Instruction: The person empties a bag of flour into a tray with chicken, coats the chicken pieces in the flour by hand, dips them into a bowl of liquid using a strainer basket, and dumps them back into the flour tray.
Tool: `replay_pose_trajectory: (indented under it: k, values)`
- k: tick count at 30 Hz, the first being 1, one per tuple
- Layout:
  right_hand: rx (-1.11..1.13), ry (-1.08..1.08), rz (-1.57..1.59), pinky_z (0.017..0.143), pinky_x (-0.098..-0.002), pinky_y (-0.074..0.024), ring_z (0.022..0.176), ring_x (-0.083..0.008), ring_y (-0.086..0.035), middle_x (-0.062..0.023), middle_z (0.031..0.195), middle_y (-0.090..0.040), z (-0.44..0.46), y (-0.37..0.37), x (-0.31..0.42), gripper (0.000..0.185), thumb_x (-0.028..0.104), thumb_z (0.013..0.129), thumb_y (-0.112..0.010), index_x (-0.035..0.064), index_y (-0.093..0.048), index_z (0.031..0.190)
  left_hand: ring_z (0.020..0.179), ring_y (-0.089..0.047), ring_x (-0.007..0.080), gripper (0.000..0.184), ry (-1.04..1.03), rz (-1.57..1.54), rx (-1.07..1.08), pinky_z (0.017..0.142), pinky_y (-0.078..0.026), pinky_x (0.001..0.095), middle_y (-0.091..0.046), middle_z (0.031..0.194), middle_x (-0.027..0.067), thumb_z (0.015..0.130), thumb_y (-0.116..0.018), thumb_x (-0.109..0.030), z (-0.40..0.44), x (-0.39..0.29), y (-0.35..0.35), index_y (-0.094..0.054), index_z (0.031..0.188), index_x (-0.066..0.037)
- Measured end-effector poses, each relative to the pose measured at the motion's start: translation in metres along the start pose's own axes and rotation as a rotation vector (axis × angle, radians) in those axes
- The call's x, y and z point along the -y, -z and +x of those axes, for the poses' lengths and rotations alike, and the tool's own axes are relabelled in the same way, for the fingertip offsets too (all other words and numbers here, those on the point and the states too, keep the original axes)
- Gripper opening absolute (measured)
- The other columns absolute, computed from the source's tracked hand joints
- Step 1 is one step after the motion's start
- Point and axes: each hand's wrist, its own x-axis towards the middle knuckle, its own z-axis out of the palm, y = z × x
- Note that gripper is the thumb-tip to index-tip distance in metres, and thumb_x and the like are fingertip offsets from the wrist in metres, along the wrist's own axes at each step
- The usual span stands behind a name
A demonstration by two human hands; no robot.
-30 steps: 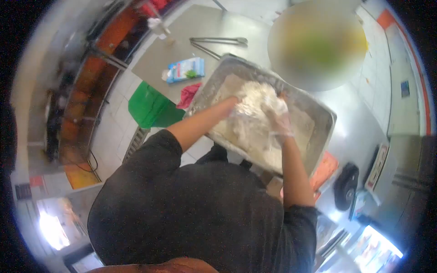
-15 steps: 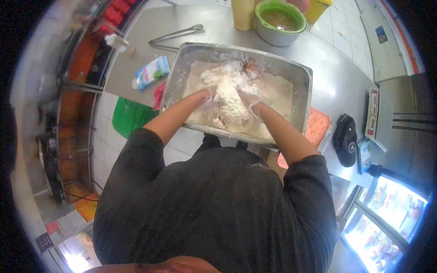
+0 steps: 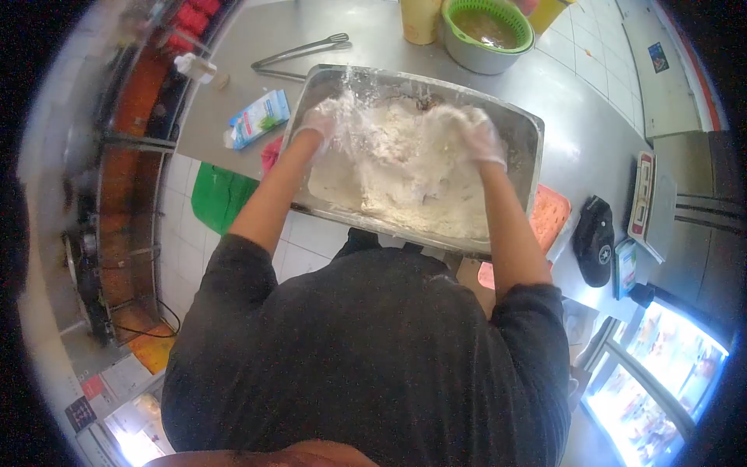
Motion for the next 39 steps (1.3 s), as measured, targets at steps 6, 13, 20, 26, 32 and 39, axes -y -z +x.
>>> replay_pose_trajectory:
  k: [6, 13, 20, 26, 32, 39]
  values:
    - [0.034, -0.295, 0.614, 0.103, -0.0347, -0.037, 0.127, -0.0265, -0.048, -0.0101, 0.142, -0.05, 0.041, -0.078, -0.047, 0.061, 0.046, 0.091, -0.059, 0.0111, -0.049, 0.14, 0.103, -0.062, 0.0194, 0.035, 0.098, -0.368, 0.229, 0.088, -0.05, 0.0342, -0.063, 0.123, 0.0064, 0.102, -0.04, -0.029, 0.019, -0.02, -0.047, -0.06, 0.126, -0.013]
    - [0.461, -0.063, 0.063, 0.108, -0.0382, -0.0348, 0.129, -0.0317, -0.047, -0.0178, 0.141, -0.05, 0.044, -0.071, 0.007, 0.072, 0.056, 0.09, -0.057, 0.0123, -0.043, 0.145, 0.101, -0.062, 0.0182, 0.036, 0.309, -0.707, 0.471, 0.086, -0.05, 0.0332, -0.063, 0.123, 0.0052, 0.103, -0.038, -0.03, 0.002, -0.075, -0.047, -0.059, 0.127, -0.013]
    - [0.427, -0.033, -0.175, 0.105, -0.0416, -0.0391, 0.124, -0.0346, -0.054, -0.0233, 0.135, -0.055, -0.033, 0.022, 0.095, 0.07, 0.066, 0.088, -0.051, 0.0166, -0.054, 0.138, 0.106, -0.061, 0.0227, 0.041, -0.21, -0.246, 0.315, 0.092, -0.047, 0.0366, -0.062, 0.126, 0.004, 0.101, -0.041, -0.038, 0.028, 0.004, -0.025, -0.059, 0.129, -0.013]
    - [0.442, -0.159, -0.293, 0.109, -0.042, -0.0345, 0.129, -0.038, -0.046, -0.0249, 0.142, -0.047, -0.03, -0.02, -0.029, 0.062, 0.047, 0.095, -0.049, 0.011, -0.044, 0.145, 0.114, -0.06, 0.0263, 0.04, -0.296, 0.74, 0.382, 0.096, -0.046, 0.0401, -0.061, 0.129, 0.006, 0.1, -0.043, -0.039, -0.021, 0.035, -0.036, -0.058, 0.131, -0.019]
    - [0.378, -0.284, 0.286, 0.105, -0.041, -0.0367, 0.127, -0.0378, -0.048, -0.0248, 0.138, -0.05, -0.022, -0.069, -0.003, 0.058, 0.044, 0.096, -0.048, 0.0073, -0.047, 0.141, 0.115, -0.06, 0.0275, 0.042, 0.21, -0.588, 0.611, 0.097, -0.045, 0.0411, -0.062, 0.128, 0.0091, 0.099, -0.044, -0.04, -0.03, -0.021, -0.092, -0.057, 0.131, -0.018]
    - [0.242, -0.424, 0.331, 0.101, -0.0396, -0.0399, 0.124, -0.0375, -0.05, -0.0246, 0.133, -0.055, -0.031, -0.069, 0.003, 0.053, 0.038, 0.096, -0.047, 0.0022, -0.053, 0.135, 0.116, -0.059, 0.0289, 0.044, 0.312, -1.229, 0.724, 0.099, -0.044, 0.0423, -0.062, 0.126, 0.0127, 0.098, -0.045, -0.042, 0.001, -0.026, -0.137, -0.057, 0.132, -0.017]
